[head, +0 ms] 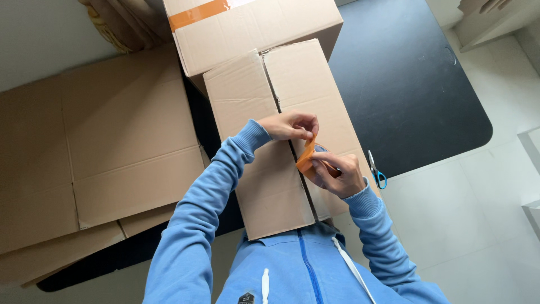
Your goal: The person seals cardboard boxes by applying packing tape along the center seams and cutting it with scissors.
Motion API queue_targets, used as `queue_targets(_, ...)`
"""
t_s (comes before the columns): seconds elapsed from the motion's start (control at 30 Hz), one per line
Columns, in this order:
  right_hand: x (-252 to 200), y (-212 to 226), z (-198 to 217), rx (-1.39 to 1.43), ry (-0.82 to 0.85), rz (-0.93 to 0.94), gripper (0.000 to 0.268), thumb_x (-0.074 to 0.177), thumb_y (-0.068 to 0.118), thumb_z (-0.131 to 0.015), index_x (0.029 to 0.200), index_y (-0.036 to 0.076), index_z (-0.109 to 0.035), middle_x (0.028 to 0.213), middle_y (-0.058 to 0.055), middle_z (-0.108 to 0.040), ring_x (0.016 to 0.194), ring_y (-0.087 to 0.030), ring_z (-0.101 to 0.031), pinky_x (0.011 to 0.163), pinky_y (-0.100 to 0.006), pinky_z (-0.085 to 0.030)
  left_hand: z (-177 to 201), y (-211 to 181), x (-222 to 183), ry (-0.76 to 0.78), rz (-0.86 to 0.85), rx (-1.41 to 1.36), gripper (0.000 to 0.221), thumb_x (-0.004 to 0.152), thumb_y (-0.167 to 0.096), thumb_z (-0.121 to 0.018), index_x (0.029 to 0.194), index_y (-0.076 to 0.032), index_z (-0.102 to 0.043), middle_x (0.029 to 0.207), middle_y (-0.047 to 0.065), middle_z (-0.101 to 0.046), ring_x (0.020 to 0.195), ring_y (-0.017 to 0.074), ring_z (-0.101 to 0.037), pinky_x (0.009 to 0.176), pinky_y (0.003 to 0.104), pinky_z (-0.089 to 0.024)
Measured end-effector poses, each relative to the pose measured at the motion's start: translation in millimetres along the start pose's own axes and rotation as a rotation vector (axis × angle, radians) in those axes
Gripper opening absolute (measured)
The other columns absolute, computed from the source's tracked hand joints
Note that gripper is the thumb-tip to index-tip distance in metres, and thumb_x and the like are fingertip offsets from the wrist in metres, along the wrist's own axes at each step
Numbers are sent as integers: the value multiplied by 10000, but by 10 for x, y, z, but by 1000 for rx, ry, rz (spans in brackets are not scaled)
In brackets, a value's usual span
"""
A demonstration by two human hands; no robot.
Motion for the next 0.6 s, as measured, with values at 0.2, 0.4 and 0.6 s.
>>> queue_targets(0.2,36,52,104,40,-94,-199,190,1053,86,-734,1180,157,-856,340,73,-540,360,-68,-612,458,-155,-499,25,163,-28,-277,-140,-138,199,1150,-162,-696,1325,-121,-608,1116,-73,-670,1081,46,-672,1003,290,-609)
queue_targets(0.4,50,33,284,35,-143,-319,170,1092,94,-723,1186,160,-848,372,-43,-596,353,-88,-611,421,-163,-471,127,214,-52,-476,-242,-76,357,1139,-99,-717,1333,-182,-429,1085,-23,-672,1013,70,-655,936,276,-569)
queue_targets(0.6,-47,-126,344,-56,-97,-479,228,1115,197,-737,1321,198,-834,477,-160,-648,414,-179,-648,415,-260,-507,101,-762,-336,-680,-261,342,322,1128,-52,-603,1259,-209,-354,1037,-32,-657,911,109,-582,997,401,-522)
Point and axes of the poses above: each hand's wrist, its own x-axis towards the middle knuckle, its own z-axis out of the back of the hand, y = z × x, the point moved 4 cm from there along x, towards the middle knuckle
